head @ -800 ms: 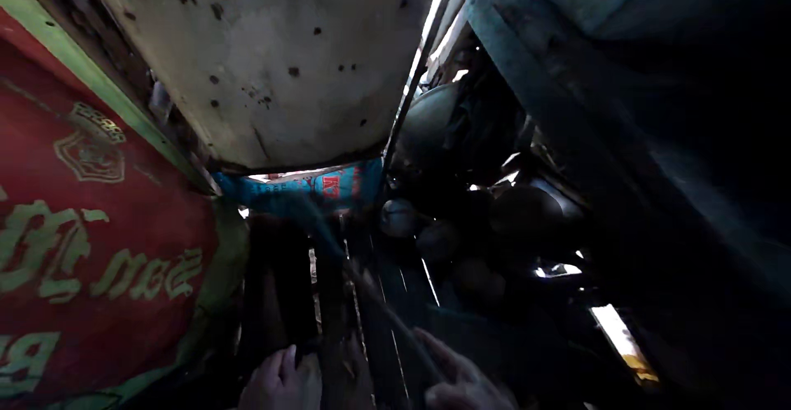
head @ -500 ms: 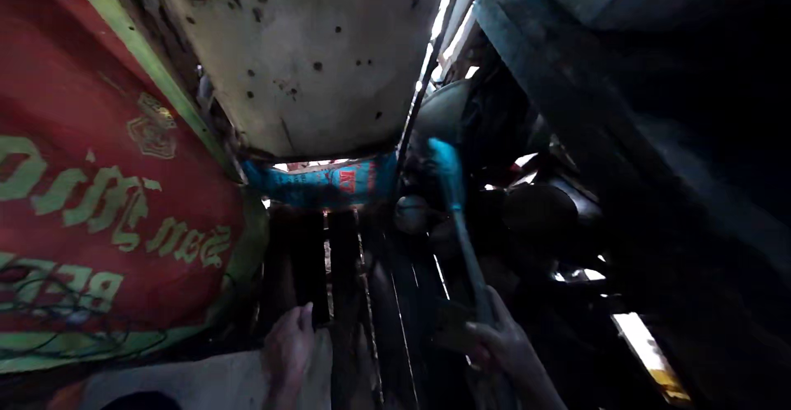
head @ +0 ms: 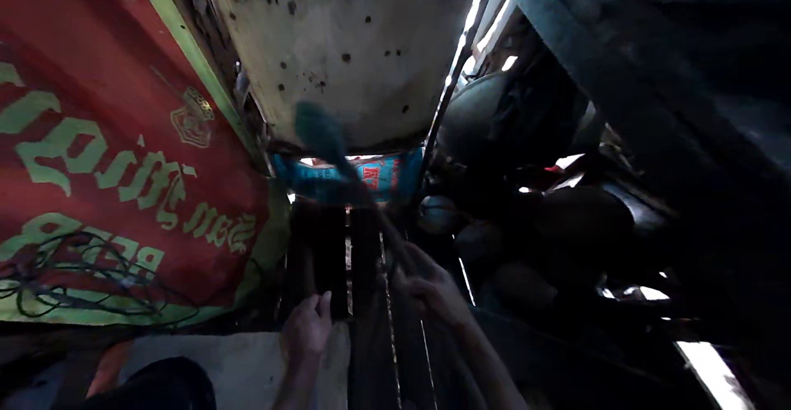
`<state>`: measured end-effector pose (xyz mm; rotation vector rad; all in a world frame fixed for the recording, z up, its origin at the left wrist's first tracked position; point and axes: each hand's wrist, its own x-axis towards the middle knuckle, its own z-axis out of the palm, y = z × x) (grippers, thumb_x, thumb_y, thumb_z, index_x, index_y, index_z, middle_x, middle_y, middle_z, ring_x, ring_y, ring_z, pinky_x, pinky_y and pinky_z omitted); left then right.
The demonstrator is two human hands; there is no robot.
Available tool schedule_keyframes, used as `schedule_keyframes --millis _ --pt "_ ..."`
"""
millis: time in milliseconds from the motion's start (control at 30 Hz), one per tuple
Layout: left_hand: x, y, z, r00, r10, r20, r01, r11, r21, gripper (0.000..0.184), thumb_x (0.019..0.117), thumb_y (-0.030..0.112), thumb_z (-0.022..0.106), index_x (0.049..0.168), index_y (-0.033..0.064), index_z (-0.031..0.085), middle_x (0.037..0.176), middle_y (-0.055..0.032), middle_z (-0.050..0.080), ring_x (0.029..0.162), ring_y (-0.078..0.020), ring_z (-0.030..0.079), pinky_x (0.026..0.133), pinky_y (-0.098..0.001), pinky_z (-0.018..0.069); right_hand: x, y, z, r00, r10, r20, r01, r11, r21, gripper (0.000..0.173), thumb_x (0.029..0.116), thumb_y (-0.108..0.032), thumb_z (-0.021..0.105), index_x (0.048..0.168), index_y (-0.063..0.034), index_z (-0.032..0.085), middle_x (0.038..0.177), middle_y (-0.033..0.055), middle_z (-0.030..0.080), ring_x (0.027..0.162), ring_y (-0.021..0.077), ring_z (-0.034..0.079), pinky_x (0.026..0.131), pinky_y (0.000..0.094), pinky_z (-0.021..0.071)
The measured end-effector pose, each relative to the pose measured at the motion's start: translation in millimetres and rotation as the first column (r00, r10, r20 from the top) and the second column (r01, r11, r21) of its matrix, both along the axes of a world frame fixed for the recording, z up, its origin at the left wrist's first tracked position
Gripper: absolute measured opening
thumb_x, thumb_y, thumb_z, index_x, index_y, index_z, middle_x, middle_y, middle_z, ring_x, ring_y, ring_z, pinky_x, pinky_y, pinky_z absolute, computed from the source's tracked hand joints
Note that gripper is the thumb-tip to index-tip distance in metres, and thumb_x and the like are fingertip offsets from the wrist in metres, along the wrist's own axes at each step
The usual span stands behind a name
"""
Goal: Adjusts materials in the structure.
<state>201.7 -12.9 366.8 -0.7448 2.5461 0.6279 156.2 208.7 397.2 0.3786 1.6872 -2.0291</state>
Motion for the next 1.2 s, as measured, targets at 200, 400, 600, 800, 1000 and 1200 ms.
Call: schedule_keyframes --millis 200,400,600,800,1000,1200 --pt "-3.6 3.9 -4.9 0.999 0.003 0.046 -0.003 1.000 0.005 0.050 0.1086 0.046 0.044 0.125 0.0068 0.070 0.126 -0.0168 0.069 0.123 -0.0333 0.063 0.105 -0.0541 0.0461 108.4 39.1 15.1 0.990 -0.127 0.060 0.124 0.991 0.038 0.097 0.0845 0.001 0.060 0.163 -0.0080 0.004 0.087 0.0016 0.060 0.051 0.0050 0.053 0.048 0.0243 0.0497" --pt "2.5 3.8 -2.8 1.000 -0.007 0.006 0.007 1.000 -0.004 0.051 0.1086 0.046 0.044 0.129 0.0061 0.068 0.128 -0.0194 0.069 0.123 -0.0375 0.063 0.105 -0.0584 0.0458 82.1 7.3 3.7 0.982 0.182 0.053 -0.171 0.972 -0.162 0.085 0.0816 0.001 0.066 0.159 -0.0108 0.032 0.079 0.0014 0.064 0.047 0.0052 0.051 0.044 0.0228 0.0462" --pt "1.5 3.2 -6.5 1.000 0.004 -0.016 -0.004 1.000 -0.006 0.049 0.1085 0.045 0.046 0.122 0.0050 0.071 0.120 -0.0204 0.071 0.118 -0.0383 0.065 0.101 -0.0591 0.0477 28.0 61.3 -22.5 0.970 -0.228 0.083 0.220 0.971 0.096 0.078 0.0902 0.005 0.061 0.160 -0.0088 0.030 0.079 0.0074 0.060 0.048 0.0098 0.049 0.044 0.0263 0.0449" --pt "-1.5 3.1 -10.5 0.999 -0.014 0.028 0.015 1.000 -0.013 0.052 0.1085 0.048 0.043 0.127 0.0065 0.069 0.125 -0.0200 0.069 0.120 -0.0381 0.064 0.101 -0.0614 0.0466 124.8 93.9 -46.1 0.896 -0.307 0.321 0.230 0.939 0.257 0.086 0.0939 0.002 0.060 0.164 -0.0169 0.012 0.079 0.0055 0.056 0.049 0.0093 0.052 0.045 0.0255 0.0475" --pt "0.3 7.6 -5.2 1.000 -0.021 -0.011 0.021 1.000 -0.019 0.048 0.1095 0.041 0.045 0.126 0.0016 0.068 0.124 -0.0248 0.068 0.121 -0.0428 0.063 0.103 -0.0638 0.0442 214.6 70.6 -82.5 0.731 0.151 0.665 -0.362 0.912 0.191 0.075 0.0921 -0.002 0.067 0.158 -0.0125 0.034 0.116 0.0156 0.061 0.078 0.0151 0.054 0.069 0.0341 0.0490" --pt "4.9 2.2 -16.7 0.993 -0.027 -0.114 0.025 1.000 -0.019 0.046 0.1089 0.039 0.048 0.120 0.0012 0.071 0.115 -0.0249 0.071 0.112 -0.0432 0.066 0.096 -0.0654 0.0465 106.1 80.8 -176.0 0.724 0.277 0.632 -0.622 0.659 0.424 0.041 0.1019 -0.013 0.059 0.139 0.0018 0.055 0.129 0.0273 0.062 0.116 0.0395 0.063 0.100 0.0561 0.0494"
